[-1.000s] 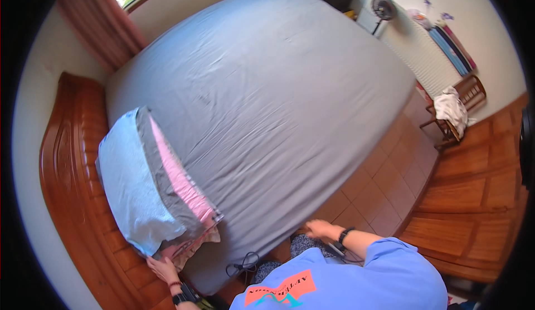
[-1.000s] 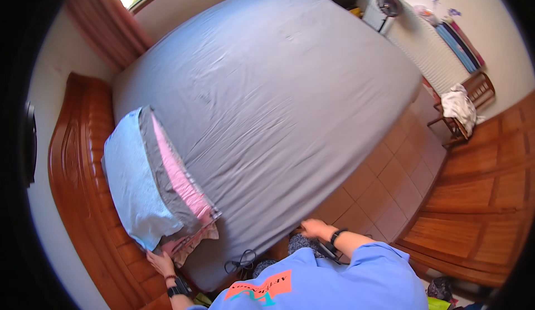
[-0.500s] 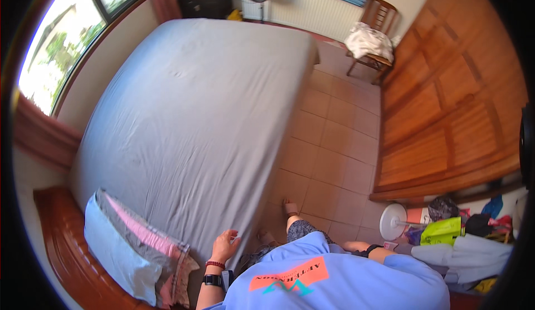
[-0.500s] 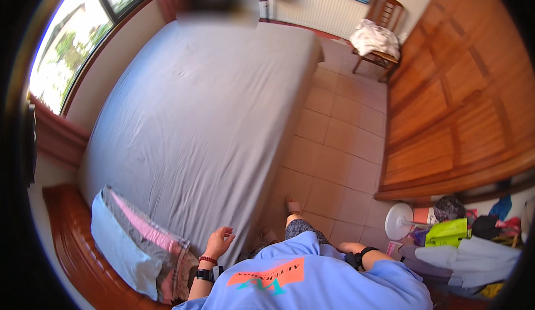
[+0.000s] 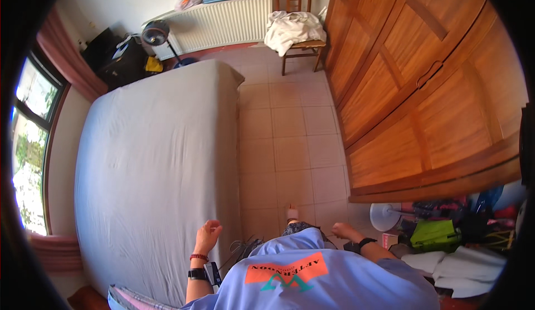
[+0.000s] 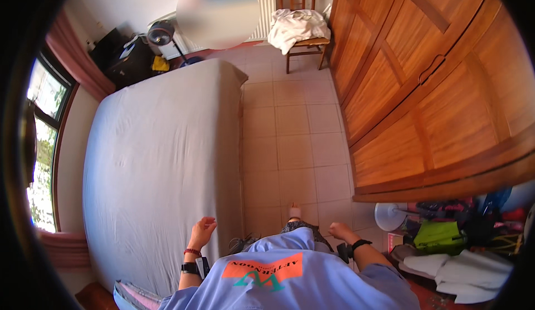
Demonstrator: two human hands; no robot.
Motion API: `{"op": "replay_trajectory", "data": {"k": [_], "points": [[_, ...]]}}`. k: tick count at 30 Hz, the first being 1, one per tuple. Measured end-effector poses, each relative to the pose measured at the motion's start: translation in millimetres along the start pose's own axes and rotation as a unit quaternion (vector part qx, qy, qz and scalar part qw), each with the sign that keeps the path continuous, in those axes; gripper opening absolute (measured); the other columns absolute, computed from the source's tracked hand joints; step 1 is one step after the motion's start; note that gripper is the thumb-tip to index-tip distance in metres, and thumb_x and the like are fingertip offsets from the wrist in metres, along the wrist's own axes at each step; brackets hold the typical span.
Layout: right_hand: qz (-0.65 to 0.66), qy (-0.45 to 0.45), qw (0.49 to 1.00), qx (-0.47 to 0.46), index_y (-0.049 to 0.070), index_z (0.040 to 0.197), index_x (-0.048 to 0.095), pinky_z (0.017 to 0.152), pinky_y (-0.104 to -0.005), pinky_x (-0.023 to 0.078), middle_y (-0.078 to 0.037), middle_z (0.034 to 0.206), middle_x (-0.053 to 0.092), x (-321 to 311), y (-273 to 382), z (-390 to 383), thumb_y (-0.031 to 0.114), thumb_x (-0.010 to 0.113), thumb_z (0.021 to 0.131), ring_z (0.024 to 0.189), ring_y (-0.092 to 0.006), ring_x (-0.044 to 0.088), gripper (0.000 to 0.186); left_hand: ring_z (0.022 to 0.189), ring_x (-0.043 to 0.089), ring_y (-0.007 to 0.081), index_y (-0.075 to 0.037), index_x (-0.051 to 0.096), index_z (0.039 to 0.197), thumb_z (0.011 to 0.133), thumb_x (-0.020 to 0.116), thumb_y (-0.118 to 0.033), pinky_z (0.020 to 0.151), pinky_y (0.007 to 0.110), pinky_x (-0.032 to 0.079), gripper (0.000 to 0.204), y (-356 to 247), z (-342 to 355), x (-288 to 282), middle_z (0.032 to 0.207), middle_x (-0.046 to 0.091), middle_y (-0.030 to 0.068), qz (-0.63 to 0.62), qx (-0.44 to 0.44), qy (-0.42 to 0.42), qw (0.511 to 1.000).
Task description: Tidying a bedroom by organizing a drawer, smoothing bedsheets, and folding laundry items like a pillowcase and towel.
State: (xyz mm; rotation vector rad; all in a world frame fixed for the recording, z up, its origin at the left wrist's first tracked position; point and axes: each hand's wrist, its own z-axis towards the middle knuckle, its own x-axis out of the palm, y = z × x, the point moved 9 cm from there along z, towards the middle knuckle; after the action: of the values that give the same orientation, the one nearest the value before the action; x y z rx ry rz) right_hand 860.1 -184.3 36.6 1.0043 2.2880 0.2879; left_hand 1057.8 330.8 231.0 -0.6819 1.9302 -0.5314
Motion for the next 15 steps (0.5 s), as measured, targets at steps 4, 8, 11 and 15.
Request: {"op": "replay_trajectory", "data": {"k": [4,8,11,15], "points": [[-0.055,-0.106,0.992,-0.050,0.007,0.096,0.067,0.078,-0.0429,0.051,-0.015,0.092,0.069,-153.7,51.2,60.2,0.032,0.062,0.083,0.088,-0.0339,0.065,0.028,0.093,0.068,0.0238,-0.003,0.063,0.109,0.086,0.065,-0.019,0.081,0.034,0.054,0.028,-97.1,89.1,5.4,0.102,0.069,0.0125,-0.016,0.040,0.087,0.995],[0.013,-0.171,0.984,-0.056,0.006,0.104,0.063,0.070,-0.0391,0.054,-0.014,0.094,0.068,-282.8,109.8,123.1,0.029,0.063,0.086,0.082,-0.0291,0.067,0.029,0.092,0.068,0.0225,-0.004,0.064,0.110,0.086,0.067,-0.021,0.081,0.033,0.053,0.030,-135.8,184.7,-8.7,0.101,0.070,0.0125,-0.004,0.029,0.126,0.992],[0.211,-0.132,0.968,-0.016,0.006,0.106,0.061,0.059,-0.0324,0.055,-0.010,0.089,0.067,-344.4,165.1,166.8,0.026,0.061,0.090,0.073,-0.0208,0.068,0.026,0.088,0.068,0.0226,-0.004,0.065,0.107,0.085,0.066,-0.021,0.078,0.033,0.053,0.028,-136.9,276.1,-38.2,0.097,0.070,0.0128,0.019,0.020,0.069,0.997],[0.245,-0.081,0.966,-0.022,0.005,0.113,0.058,0.060,-0.0291,0.054,-0.009,0.096,0.065,-405.2,232.6,231.6,0.028,0.058,0.093,0.076,-0.0175,0.066,0.030,0.087,0.068,0.0231,-0.003,0.065,0.107,0.086,0.065,-0.021,0.076,0.034,0.054,0.028,-185.8,397.2,-74.9,0.095,0.070,0.0126,-0.006,0.033,0.006,0.999]]}}
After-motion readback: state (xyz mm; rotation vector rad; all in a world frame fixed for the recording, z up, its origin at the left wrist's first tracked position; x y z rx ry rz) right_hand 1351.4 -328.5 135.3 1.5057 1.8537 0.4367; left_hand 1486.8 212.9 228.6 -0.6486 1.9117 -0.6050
